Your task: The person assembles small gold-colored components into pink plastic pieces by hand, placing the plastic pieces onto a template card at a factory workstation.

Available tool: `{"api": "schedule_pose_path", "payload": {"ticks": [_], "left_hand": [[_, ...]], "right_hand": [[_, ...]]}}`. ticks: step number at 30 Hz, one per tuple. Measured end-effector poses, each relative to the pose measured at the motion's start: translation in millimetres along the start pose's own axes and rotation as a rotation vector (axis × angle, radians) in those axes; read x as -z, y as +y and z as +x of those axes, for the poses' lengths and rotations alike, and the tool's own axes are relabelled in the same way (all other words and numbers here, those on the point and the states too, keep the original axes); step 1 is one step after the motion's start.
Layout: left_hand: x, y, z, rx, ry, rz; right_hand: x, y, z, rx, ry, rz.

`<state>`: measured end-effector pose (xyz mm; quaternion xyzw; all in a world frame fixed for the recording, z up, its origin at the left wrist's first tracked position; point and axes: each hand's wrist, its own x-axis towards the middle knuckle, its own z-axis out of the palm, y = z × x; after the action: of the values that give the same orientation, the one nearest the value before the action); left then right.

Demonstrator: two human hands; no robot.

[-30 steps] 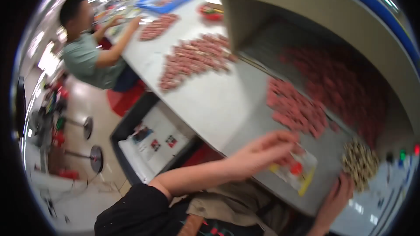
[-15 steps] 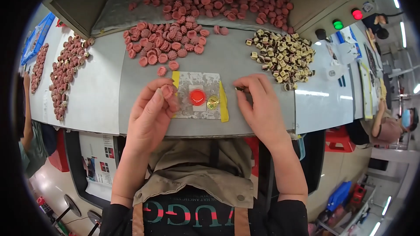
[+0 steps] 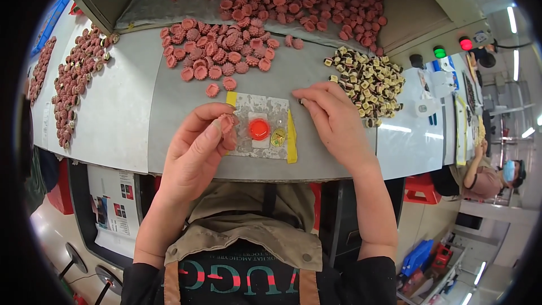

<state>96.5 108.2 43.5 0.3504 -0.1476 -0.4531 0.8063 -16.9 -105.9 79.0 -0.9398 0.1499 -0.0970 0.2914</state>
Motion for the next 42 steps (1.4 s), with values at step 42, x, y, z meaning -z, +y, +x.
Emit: {"api": "schedule_pose_path", "payload": {"ticks": [42], "left_hand": [[4, -1, -3, -0.013, 0.022, -0.089]], "right_hand": [[-40, -51, -12, 0.313, 0.026, -0.200]]}}
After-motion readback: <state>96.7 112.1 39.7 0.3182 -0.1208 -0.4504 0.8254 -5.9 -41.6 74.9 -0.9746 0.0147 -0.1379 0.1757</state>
